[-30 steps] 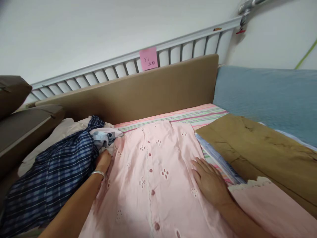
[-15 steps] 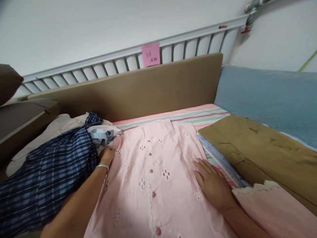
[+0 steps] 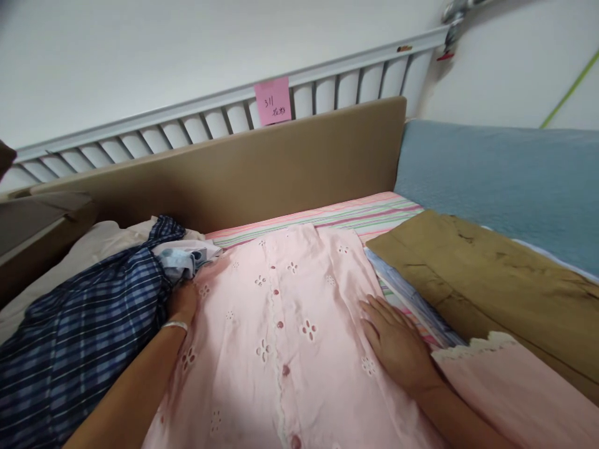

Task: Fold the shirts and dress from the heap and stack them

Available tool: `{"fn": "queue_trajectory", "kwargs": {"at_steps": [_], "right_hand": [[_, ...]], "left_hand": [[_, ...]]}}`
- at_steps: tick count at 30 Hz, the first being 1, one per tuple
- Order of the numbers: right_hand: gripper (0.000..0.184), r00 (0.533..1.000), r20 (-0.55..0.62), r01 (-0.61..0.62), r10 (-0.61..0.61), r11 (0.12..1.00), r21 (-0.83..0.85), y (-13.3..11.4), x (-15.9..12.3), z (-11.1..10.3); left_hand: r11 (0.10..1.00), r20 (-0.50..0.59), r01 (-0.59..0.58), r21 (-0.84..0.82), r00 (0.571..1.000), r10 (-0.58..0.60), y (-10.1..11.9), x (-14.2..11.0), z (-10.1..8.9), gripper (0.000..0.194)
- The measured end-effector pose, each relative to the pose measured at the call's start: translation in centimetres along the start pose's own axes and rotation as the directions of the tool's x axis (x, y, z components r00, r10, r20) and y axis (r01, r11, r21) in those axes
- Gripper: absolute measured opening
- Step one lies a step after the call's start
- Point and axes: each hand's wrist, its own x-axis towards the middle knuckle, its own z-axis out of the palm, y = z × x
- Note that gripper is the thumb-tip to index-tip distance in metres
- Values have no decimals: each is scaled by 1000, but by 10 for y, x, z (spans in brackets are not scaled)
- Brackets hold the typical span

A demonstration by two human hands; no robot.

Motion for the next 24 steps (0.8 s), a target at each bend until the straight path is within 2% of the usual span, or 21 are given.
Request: {"fn": "queue_trajectory", "kwargs": {"at_steps": [3,4,5,6,7,8,9,10,11,12,15,16,17,19,22,24], "right_hand": [[47,1000,-3,-9,9,1000,-2,-1,1,-2],[48,1000,0,-12,12,1000,-1,-2,1,-2],[48,1000,7,-15,15,1000,-1,-2,1,-3],[48,1000,16,-18,18,1000,-1,-2,1,-3],[48,999,25,-23,23,1000,-2,-2,1,-3],[48,999,33,-28,28,1000,-3,-2,1,-3],[48,999,40,-34,34,999,-5,-2,1,-4],[48,998,47,-36,36,999,-7,-2,0,-4],[48,998,55,-35,36,999,-7,-2,0,-4],[47,998,60,-34,35,999,-7,-1,0,-5],[46,998,58,-31,30,1000,5,-1,0,-5],[45,998,53,-31,31,999,12,-2,1,-5],[44,998,49,-35,34,999,19,-3,1,-6],[44,997,54,-48,46,998,33,-6,2,-9],[42,994,79,-85,81,995,45,-12,3,-17],[42,990,100,-108,102,993,52,-16,4,-24]], "left_hand": [[999,-36,-19,26,999,20,11,-14,-3,34],[995,-61,-93,27,994,94,19,-24,-2,35],[977,-83,-214,20,973,215,28,-35,1,37],[928,-94,-372,4,924,371,39,-48,7,39],[841,-90,-540,-21,839,537,49,-60,14,43],[732,-69,-679,-55,734,675,58,-70,22,46],[629,-39,-772,-92,634,772,65,-76,31,50],[567,-5,-815,-121,572,820,69,-79,39,53],[554,21,-822,-132,556,831,69,-76,45,55],[578,40,-807,-124,578,815,66,-69,50,55],[763,39,-646,-16,762,646,43,-29,54,55],[817,30,-576,32,818,575,34,-15,53,55],[853,30,-517,70,856,516,26,-2,51,55],[885,29,-449,122,893,449,15,15,50,54],[887,17,-437,149,898,440,10,25,52,53],[877,-21,-453,159,887,462,13,25,53,52]]}}
